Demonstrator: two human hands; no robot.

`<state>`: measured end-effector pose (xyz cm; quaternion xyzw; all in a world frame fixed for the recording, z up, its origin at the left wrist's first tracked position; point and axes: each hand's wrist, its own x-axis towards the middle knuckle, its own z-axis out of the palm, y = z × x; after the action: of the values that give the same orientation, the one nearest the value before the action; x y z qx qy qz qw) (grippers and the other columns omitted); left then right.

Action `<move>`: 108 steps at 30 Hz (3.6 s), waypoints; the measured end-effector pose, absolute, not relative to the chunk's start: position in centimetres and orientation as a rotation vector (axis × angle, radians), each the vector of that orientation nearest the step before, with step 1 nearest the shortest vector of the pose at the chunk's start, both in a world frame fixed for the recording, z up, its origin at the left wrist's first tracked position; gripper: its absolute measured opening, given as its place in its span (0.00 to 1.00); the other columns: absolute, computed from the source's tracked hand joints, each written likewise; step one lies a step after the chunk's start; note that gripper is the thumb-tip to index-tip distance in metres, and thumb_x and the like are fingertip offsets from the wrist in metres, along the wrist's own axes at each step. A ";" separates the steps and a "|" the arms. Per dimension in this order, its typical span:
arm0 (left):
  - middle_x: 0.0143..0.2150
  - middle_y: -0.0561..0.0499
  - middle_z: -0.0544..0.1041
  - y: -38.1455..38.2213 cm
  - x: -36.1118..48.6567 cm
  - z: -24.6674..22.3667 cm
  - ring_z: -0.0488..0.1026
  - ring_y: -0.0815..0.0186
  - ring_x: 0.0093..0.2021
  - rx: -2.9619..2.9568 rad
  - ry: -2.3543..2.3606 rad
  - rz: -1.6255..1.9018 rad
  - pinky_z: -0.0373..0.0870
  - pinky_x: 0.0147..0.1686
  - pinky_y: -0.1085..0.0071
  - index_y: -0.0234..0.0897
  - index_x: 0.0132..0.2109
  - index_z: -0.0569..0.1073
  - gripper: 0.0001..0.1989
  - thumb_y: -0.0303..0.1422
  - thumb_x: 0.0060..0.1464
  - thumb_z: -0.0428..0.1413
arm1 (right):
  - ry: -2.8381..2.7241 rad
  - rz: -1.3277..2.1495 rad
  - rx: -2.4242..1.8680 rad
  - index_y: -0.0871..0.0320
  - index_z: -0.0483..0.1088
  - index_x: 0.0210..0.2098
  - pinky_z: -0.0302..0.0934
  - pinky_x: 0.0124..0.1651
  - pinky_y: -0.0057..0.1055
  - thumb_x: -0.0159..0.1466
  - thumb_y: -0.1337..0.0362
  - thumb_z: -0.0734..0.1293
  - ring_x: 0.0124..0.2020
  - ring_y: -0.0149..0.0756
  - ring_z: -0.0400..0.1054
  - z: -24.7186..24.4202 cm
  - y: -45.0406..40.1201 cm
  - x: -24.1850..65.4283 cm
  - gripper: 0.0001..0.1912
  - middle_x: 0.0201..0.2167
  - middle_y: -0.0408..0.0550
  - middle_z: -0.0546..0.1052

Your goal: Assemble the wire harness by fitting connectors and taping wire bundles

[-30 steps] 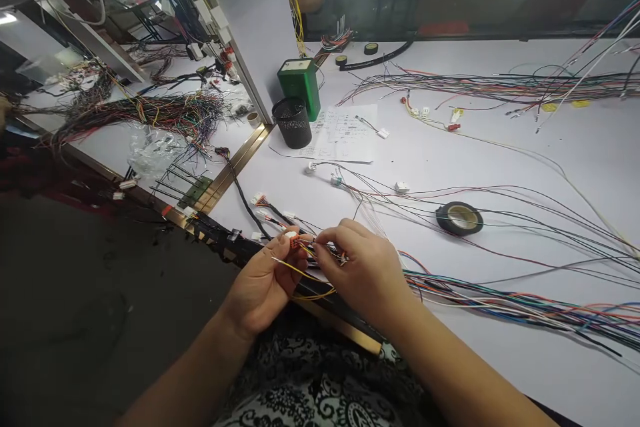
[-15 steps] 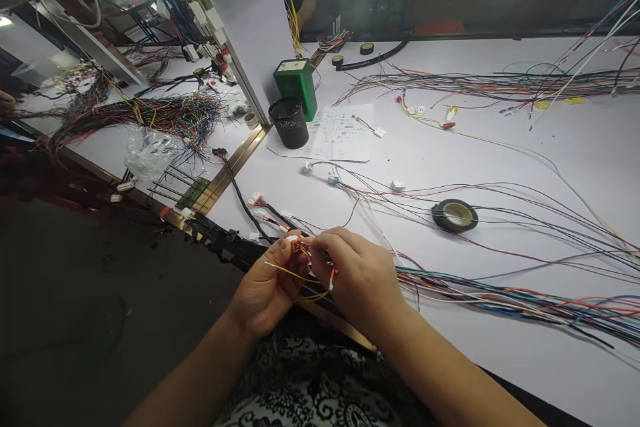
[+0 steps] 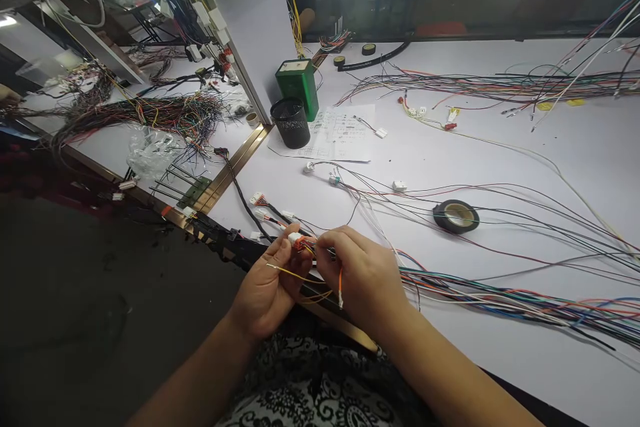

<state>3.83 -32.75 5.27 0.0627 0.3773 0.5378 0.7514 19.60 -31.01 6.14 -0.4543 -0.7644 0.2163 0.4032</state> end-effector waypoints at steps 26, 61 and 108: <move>0.36 0.49 0.76 -33.0 3.5 3.9 0.74 0.72 0.36 0.037 0.703 1.075 0.74 0.39 0.75 0.29 0.41 0.74 0.09 0.32 0.56 0.58 | -1.996 0.579 -1.117 0.57 0.66 0.34 0.57 0.27 0.22 0.64 0.70 0.63 0.25 0.24 0.62 5.3 -31.8 19.9 0.03 0.27 0.40 0.71; 0.35 0.50 0.76 -32.3 4.5 6.0 0.66 0.75 0.25 0.706 0.987 1.177 0.65 0.25 0.78 0.38 0.43 0.74 0.11 0.28 0.51 0.61 | -2.287 0.188 -1.584 0.59 0.61 0.56 0.53 0.23 0.29 0.59 0.76 0.56 0.27 0.35 0.68 6.1 -27.8 21.0 0.26 0.36 0.52 0.75; 0.39 0.47 0.79 -32.8 4.9 4.5 0.76 0.72 0.37 0.168 0.826 1.198 0.73 0.41 0.79 0.33 0.42 0.76 0.08 0.28 0.54 0.60 | -2.091 0.163 -1.172 0.56 0.69 0.32 0.54 0.27 0.27 0.65 0.66 0.64 0.27 0.29 0.64 4.9 -31.3 19.9 0.05 0.28 0.42 0.72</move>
<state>4.88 -32.81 4.49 0.0766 0.3771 0.5470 0.7435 19.88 -31.31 4.94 -0.4549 -0.8116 0.0633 0.3612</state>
